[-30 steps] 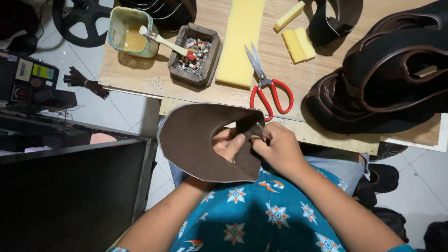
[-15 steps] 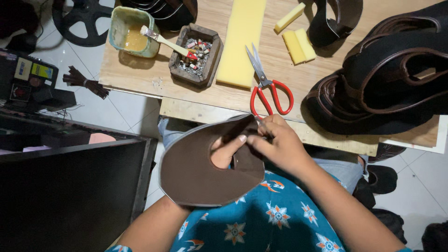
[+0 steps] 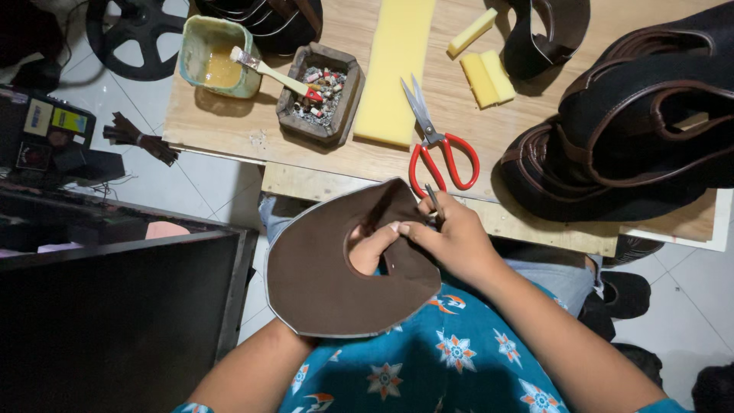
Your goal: The person inserts small yellow foam pieces into the inner cavity of a brown sandal upper, presses them in place, and uses a metal tool to adjust the fit. The person repeats this process on multiple sandal uppers, handling each one individually.
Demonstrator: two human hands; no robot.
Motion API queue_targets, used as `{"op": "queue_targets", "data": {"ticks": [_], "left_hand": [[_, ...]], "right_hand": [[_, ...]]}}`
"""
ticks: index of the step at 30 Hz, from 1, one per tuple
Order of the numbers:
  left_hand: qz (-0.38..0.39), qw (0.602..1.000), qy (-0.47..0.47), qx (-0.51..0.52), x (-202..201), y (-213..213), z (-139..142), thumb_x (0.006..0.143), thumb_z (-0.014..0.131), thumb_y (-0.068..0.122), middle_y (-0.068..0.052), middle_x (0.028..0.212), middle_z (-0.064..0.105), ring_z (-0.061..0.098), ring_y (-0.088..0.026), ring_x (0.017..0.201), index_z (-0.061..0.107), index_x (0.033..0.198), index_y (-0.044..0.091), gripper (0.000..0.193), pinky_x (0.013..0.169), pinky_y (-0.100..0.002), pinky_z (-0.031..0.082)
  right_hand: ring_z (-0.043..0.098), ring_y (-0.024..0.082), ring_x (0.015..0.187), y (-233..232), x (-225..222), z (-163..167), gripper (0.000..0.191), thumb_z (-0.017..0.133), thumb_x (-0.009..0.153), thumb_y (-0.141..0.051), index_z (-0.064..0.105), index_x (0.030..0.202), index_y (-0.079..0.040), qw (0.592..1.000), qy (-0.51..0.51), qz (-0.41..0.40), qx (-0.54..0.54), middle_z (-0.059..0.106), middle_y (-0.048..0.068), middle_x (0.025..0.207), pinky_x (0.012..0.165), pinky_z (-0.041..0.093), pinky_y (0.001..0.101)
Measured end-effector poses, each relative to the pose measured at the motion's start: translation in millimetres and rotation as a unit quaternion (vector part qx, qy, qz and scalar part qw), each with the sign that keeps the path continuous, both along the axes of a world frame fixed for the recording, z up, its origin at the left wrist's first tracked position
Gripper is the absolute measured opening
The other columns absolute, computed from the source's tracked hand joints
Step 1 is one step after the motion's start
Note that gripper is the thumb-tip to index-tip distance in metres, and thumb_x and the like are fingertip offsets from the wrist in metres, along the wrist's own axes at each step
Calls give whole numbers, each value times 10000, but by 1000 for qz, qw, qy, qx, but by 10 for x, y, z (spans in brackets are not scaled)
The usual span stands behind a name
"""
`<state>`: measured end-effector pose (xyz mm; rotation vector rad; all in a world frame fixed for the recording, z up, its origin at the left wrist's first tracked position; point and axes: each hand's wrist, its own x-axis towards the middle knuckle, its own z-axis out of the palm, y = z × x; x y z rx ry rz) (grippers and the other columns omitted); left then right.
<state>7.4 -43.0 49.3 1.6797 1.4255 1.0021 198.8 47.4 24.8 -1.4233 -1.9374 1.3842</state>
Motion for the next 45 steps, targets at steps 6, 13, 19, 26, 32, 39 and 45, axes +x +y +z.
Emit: {"op": "queue_targets", "data": {"ticks": [6, 13, 19, 26, 32, 39, 45], "left_hand": [[28, 999, -9, -41, 29, -11, -150, 1015, 624, 187, -121, 1128, 706, 700, -168, 1015, 617, 1297, 24, 326, 901, -318, 558], [25, 986, 72, 150, -50, -143, 298, 928, 771, 378, -275, 1345, 554, 626, -314, 1209, 387, 1488, -69, 814, 984, -384, 562], [14, 973, 154, 170, -44, -46, 171, 824, 826, 366, -271, 1382, 552, 626, -386, 1219, 390, 1501, 0, 885, 1019, -450, 535], [-6, 991, 76, 112, -28, -120, -157, 941, 755, 374, -265, 1473, 533, 621, -352, 1292, 396, 1542, 4, 791, 1086, -416, 517], [24, 998, 40, 41, 52, 26, -263, 870, 750, 329, -225, 1387, 604, 604, -361, 1258, 519, 1451, 21, 697, 1082, -446, 478], [30, 912, -334, -237, 224, 215, -428, 920, 683, 221, -161, 1228, 675, 646, -258, 1098, 583, 1350, 4, 491, 960, -373, 532], [93, 812, -491, -301, 132, 153, -573, 967, 624, 112, -99, 1101, 702, 668, -165, 967, 616, 1267, -7, 323, 866, -315, 553]], "right_hand": [[585, 113, 762, 95, 51, 35, 319, 818, 798, -202, 611, 959, -20, 998, -11, 69, 5, 645, 55, 802, 713, 513, 290], [546, 128, 815, 73, 62, 82, 373, 810, 778, -127, 564, 1033, -12, 997, 55, 45, -23, 596, 82, 872, 725, 498, 296], [626, 75, 759, 42, 24, 160, 232, 780, 815, -157, 674, 966, -16, 994, 41, 69, -74, 711, 45, 812, 697, 530, 277], [598, 70, 709, 17, 45, 80, 164, 702, 884, -179, 678, 892, -16, 993, 60, 65, -82, 696, 54, 753, 645, 527, 287], [520, 128, 650, -6, 61, -50, 328, 781, 888, -195, 585, 791, 50, 997, -22, 55, 42, 582, 101, 692, 616, 468, 312], [522, 70, 716, 46, 116, -153, 238, 648, 1007, -207, 707, 901, -2, 987, 108, -56, -108, 602, -23, 753, 640, 453, 273], [618, 121, 969, 157, 271, 109, 288, 540, 1022, -202, 731, 1060, 11, 989, 132, -17, 62, 647, 61, 1039, 859, 497, 267]]}}
